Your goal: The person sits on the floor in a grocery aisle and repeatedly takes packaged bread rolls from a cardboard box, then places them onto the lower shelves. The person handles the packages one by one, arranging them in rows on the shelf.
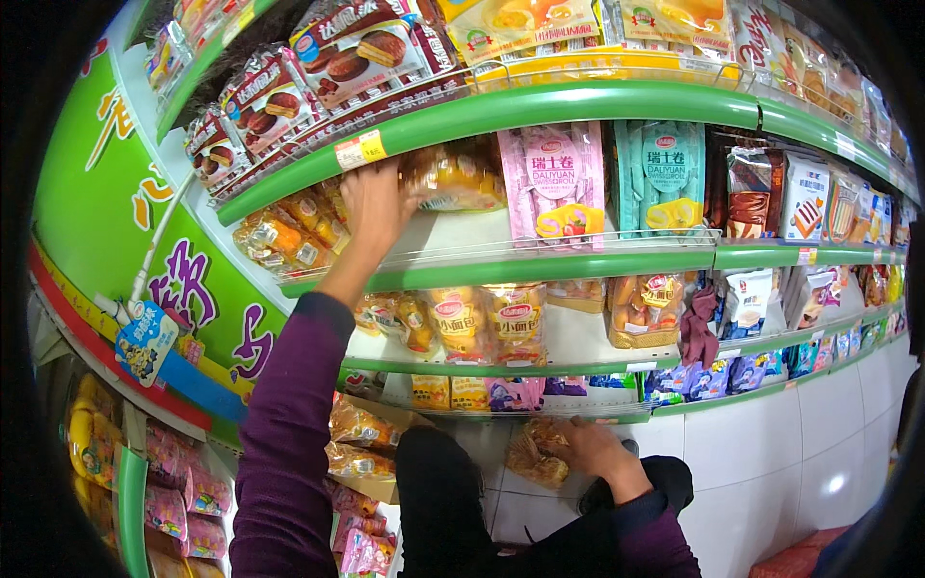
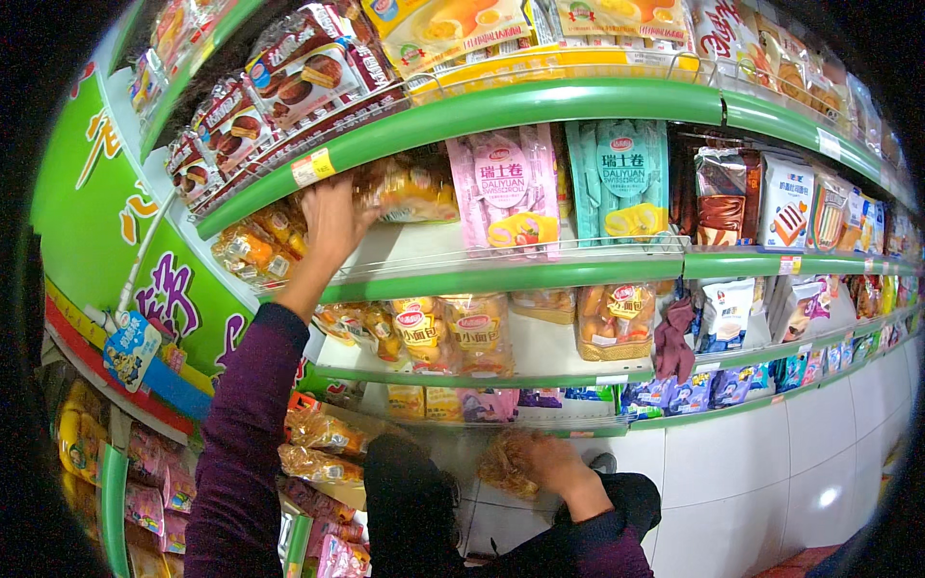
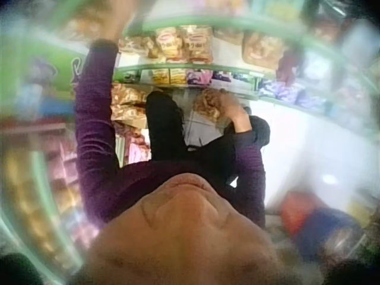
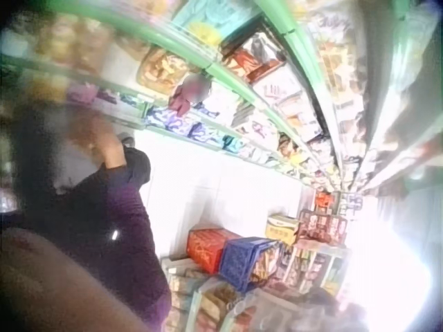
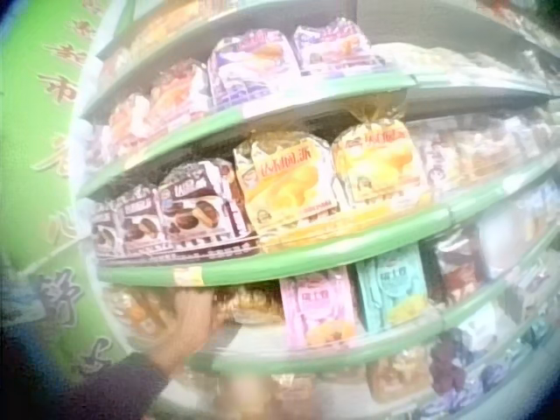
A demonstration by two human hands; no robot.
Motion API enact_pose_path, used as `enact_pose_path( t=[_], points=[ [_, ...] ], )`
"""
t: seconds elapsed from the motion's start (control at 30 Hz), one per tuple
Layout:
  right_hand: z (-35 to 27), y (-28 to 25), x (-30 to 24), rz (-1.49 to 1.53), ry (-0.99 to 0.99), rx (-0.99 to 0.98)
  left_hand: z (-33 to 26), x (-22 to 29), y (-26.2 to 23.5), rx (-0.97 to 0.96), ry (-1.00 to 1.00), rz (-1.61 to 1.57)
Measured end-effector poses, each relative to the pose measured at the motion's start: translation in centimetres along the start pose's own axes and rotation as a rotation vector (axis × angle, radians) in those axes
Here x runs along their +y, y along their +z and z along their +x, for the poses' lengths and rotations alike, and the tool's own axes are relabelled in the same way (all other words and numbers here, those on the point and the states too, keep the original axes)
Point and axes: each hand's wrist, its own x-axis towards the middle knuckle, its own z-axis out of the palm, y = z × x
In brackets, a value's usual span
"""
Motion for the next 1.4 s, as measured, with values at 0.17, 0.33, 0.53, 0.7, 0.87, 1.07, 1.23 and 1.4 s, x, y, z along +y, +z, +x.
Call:
enact_pose_path(
  t=[0.17,0.33,0.53,0.7,0.87,1.07,1.23,1.4],
  points=[
    [-0.7,1.1,0.2,-0.056,0.042,0.015,-5.2,-1.9,-0.3,0.195,0.147,-0.107],
    [-0.5,1.6,1.1,-0.056,0.139,-0.073,-7.2,-2.9,-1.4,0.227,0.221,-0.146],
    [-0.4,2.6,1.6,-0.09,0.182,-0.05,-8.5,-2.3,-6.0,0.323,0.278,-0.217],
    [-1.2,2.3,1.6,-0.063,0.135,0.067,-10.2,-1.9,-12.2,0.339,0.382,-0.227],
    [-2.1,2.6,1.9,-0.033,0.159,0.11,-11.7,-1.3,-18.8,0.386,0.298,-0.334],
    [-3.6,4.0,4.1,-0.065,0.107,0.272,-15.7,1.3,-24.0,-0.084,0.105,-0.742],
    [-5.6,1.1,3.0,-0.073,0.3,0.204,-20.9,6.5,-18.4,-0.531,0.416,-0.773],
    [-7.6,0.9,3.1,-0.05,0.355,0.181,-32.2,13.1,-8.2,-0.752,0.526,-1.055]
  ],
)
